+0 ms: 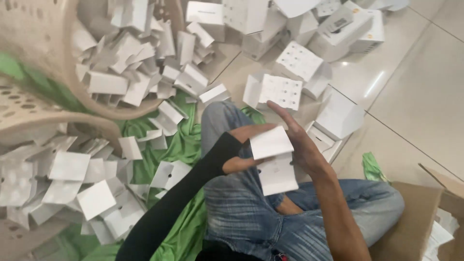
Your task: The person sits on the floor and repeatedly assembles small white boxes. They pick up folded paper inserts from a large cardboard box, place them inside the small boxes, close the lids, and set the finished boxes aside.
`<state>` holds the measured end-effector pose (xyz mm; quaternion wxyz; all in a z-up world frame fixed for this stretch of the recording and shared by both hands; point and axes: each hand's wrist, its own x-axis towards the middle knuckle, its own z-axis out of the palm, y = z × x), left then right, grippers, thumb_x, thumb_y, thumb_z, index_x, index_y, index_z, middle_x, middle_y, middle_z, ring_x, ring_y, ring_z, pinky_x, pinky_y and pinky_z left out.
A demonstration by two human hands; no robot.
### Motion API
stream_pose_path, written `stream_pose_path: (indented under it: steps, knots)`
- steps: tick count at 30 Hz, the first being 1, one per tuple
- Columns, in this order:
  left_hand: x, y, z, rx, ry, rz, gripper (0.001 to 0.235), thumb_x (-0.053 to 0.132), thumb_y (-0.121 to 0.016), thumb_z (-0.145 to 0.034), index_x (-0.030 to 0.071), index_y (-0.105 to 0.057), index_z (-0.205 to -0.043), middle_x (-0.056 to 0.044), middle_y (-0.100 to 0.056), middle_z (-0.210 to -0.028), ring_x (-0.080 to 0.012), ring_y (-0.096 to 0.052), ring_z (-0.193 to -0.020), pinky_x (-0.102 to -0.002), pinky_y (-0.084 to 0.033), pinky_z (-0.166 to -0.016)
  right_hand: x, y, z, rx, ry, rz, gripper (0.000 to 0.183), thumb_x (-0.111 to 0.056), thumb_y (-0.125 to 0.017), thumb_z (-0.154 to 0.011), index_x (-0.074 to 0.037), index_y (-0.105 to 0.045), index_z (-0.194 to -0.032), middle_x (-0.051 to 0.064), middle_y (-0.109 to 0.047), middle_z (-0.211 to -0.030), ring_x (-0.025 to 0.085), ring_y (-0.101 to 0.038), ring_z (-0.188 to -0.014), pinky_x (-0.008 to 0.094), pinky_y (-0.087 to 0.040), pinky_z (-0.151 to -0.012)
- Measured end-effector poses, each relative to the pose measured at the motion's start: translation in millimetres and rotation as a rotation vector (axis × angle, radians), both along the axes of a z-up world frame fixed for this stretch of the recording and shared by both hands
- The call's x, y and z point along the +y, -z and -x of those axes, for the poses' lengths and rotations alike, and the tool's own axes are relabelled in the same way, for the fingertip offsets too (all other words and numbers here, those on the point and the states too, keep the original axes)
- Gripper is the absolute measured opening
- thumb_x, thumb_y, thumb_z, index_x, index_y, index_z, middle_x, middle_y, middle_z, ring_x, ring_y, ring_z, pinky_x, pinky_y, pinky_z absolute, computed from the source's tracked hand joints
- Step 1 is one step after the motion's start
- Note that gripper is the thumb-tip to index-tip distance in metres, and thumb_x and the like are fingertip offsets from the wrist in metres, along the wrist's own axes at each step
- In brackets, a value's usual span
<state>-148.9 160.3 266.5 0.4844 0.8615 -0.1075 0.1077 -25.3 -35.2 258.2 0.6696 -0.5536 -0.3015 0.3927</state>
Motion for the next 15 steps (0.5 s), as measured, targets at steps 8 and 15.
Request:
stream_pose_path:
  steps: [8, 15]
  knots:
    - [-80.5, 131.4, -85.6, 0.296, -0.161, 0.829, 0.074, 0.033, -0.077, -0.093, 0.007, -0.052, -0.158, -0.027, -0.062, -0.122, -0.0277, -0.055, -0.102, -0.039, -0.046, -0.087, -117.2, 17.7, 20.6, -0.705, 0.558, 0.275, 0.103, -0.029, -0.091, -0.065, -0.01, -0.042, -0.154, 0.015, -0.05, -0.154, 0.032, -0.043, -0.146, 0.049, -0.033, -0.121]
    - [-85.1, 115.1, -112.0, 0.321, 0.149, 0.364, 0.095, 0.057, -0.07, -0.088, 0.012, -0.032, -0.162, -0.026, -0.041, -0.158, -0.0358, -0.051, -0.136, -0.045, -0.048, -0.105, -181.0, 56.6, 2.9, -0.561, 0.687, 0.422, 0.093, -0.029, -0.088, -0.074, -0.01, -0.043, -0.153, 0.015, -0.053, -0.153, 0.031, -0.054, -0.139, 0.05, -0.049, -0.112]
